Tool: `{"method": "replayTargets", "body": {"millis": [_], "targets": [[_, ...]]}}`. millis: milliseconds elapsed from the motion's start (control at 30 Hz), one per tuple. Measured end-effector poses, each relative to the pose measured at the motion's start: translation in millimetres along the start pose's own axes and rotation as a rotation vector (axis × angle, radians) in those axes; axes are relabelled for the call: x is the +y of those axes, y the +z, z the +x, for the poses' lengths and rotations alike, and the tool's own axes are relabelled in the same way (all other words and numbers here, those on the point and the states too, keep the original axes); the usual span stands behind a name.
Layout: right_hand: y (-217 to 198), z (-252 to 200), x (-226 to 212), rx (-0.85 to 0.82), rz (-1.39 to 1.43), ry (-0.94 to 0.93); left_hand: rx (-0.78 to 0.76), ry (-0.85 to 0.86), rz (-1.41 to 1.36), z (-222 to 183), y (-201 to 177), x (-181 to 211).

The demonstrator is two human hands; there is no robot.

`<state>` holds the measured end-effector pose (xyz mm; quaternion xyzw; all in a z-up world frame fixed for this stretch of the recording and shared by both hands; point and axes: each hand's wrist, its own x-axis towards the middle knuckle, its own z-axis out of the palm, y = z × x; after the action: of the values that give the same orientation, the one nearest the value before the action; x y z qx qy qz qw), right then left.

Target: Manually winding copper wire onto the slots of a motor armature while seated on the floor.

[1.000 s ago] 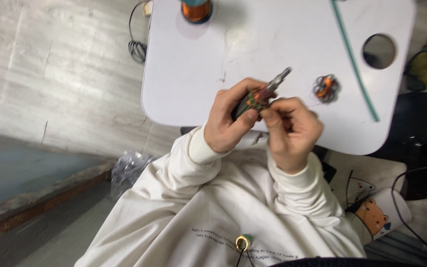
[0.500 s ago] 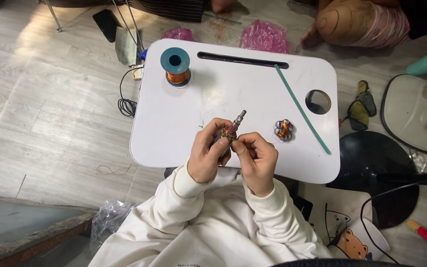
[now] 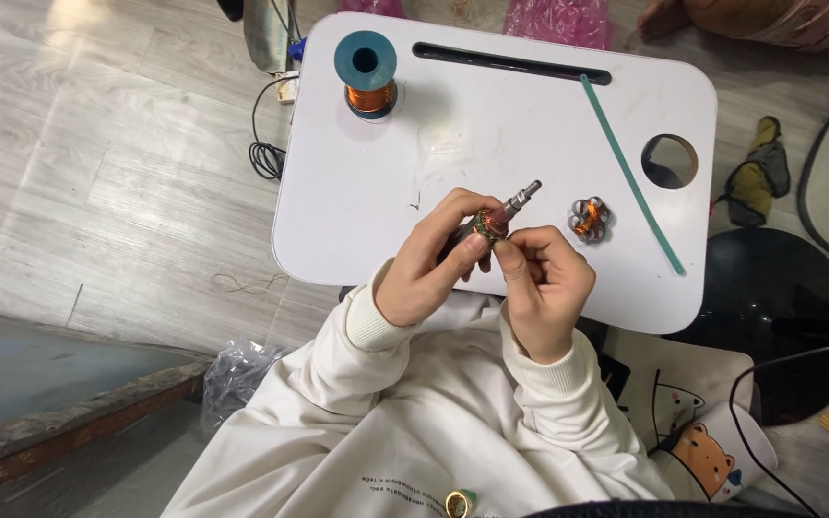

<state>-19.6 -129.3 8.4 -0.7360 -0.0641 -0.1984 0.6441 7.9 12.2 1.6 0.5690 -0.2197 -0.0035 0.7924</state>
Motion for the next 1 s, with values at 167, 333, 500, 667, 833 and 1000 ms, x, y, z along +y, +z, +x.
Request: {"method": "replayTargets", "body": {"millis": [167, 333, 500, 667, 833, 1000], "targets": [[0, 6, 3, -0.026, -0.020, -0.034, 0.083, 0.085, 0.152, 2, 6, 12], [-8, 10, -10, -0.170, 0.039, 0.006, 0.153, 0.162, 0.258, -4, 7, 14], [-15, 21, -24, -0.303, 0.089, -0.021, 0.125, 0.184, 0.188, -7, 0, 15], [-11, 14, -13, -0.240, 0.109, -0.050, 0.093, 0.063, -0.118, -14, 3, 0], [-11, 11, -10, -0.172, 0.124, -0.081, 0.082, -0.021, -0.235, -18, 6, -1], [-10, 12, -5, -0.155, 0.146, -0.123, 0.076, -0.006, -0.319, -10, 9, 4]]}}
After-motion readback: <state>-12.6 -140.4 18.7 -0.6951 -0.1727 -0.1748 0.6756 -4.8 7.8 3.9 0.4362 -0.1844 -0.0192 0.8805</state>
